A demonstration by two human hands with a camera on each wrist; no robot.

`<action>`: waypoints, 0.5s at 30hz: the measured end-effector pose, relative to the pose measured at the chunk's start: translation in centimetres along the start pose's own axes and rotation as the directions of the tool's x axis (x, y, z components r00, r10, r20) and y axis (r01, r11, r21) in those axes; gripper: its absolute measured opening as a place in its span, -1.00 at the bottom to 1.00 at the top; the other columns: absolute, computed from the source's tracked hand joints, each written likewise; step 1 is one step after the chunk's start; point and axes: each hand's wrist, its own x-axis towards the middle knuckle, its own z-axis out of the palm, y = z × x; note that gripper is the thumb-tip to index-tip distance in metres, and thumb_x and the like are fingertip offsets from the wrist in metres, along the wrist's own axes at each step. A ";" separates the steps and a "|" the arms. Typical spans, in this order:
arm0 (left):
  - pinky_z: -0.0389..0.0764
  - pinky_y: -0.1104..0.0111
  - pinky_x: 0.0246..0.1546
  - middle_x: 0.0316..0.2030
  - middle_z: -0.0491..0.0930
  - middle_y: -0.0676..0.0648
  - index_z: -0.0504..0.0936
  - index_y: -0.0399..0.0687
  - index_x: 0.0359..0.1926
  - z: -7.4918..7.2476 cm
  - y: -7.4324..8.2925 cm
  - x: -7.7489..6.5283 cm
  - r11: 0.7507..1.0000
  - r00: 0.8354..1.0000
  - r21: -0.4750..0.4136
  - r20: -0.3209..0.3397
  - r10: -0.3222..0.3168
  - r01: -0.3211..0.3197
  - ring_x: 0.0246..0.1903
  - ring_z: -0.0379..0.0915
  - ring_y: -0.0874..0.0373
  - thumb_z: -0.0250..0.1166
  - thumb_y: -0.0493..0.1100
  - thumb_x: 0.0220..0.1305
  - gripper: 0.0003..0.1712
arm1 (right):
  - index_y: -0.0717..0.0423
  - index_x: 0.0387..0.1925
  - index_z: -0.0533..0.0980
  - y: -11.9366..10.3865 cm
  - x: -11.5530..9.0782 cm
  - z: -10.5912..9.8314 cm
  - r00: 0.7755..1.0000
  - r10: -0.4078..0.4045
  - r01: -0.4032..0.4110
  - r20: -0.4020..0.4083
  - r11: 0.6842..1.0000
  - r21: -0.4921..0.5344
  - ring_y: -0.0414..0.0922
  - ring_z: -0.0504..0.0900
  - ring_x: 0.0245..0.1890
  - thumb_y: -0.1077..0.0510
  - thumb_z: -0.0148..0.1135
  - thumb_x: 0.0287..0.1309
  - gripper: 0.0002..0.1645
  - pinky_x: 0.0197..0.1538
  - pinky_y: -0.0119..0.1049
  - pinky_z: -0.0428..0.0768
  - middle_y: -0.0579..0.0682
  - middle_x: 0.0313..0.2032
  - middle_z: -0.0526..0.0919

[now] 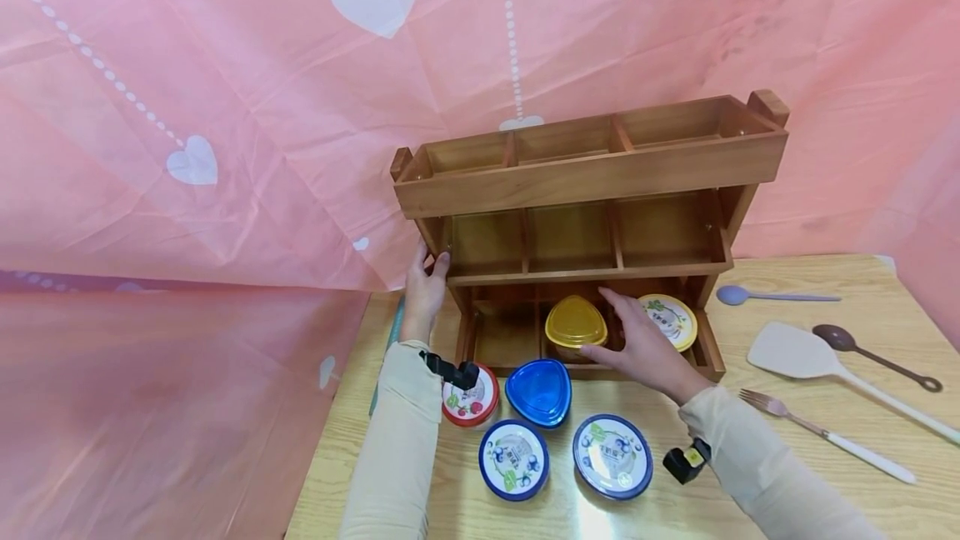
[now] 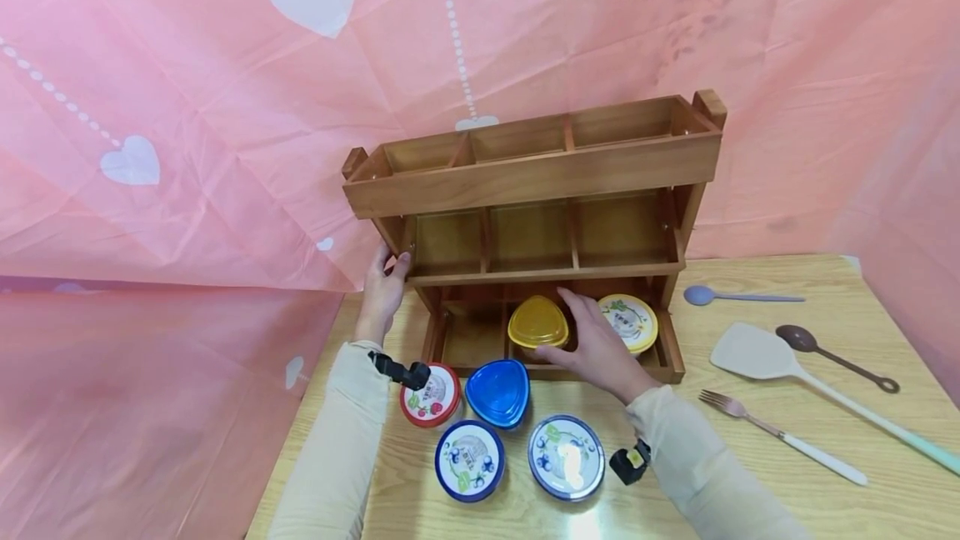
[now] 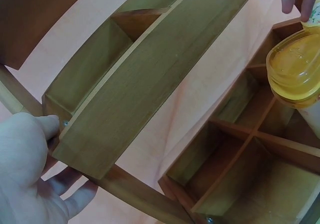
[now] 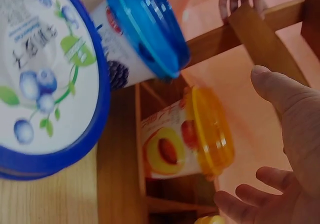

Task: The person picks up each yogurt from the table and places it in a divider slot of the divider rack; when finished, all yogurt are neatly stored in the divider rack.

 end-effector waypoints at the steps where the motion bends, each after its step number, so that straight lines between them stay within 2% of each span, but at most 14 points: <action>1: 0.36 -0.01 0.34 0.48 0.19 0.03 0.12 0.43 0.50 0.0 0.0 0.0 1.000 1.000 -0.003 0.002 -0.002 0.002 0.41 0.18 -0.09 0.06 -0.06 0.51 -0.37 | 0.09 0.53 -0.03 -0.3 -0.1 -0.1 1.000 -0.007 0.007 0.001 1.000 -0.003 0.31 0.20 0.37 -0.38 0.35 0.04 0.25 0.30 0.32 0.32 0.30 0.44 0.11; 9: 0.36 -0.02 0.34 0.48 0.18 0.04 0.12 0.40 0.50 0.0 -0.1 0.0 1.000 1.000 -0.003 0.006 -0.009 0.009 0.41 0.18 -0.09 0.06 -0.05 0.51 -0.37 | 0.03 0.53 0.00 -2.9 -1.2 -0.1 0.998 -0.065 0.064 0.022 0.997 0.038 0.28 0.30 0.33 -0.31 0.40 0.03 0.21 0.23 0.30 0.42 0.25 0.42 0.17; 15: 0.38 0.00 0.33 0.47 0.20 0.02 0.12 0.39 0.51 0.0 0.0 0.0 1.000 1.000 -0.005 0.004 -0.004 0.004 0.39 0.21 -0.11 0.05 -0.05 0.51 -0.37 | 0.00 0.53 0.01 -4.6 -1.9 0.4 0.993 -0.095 0.093 0.065 0.995 0.038 0.29 0.25 0.38 -0.28 0.42 0.04 0.20 0.25 0.33 0.38 0.23 0.46 0.13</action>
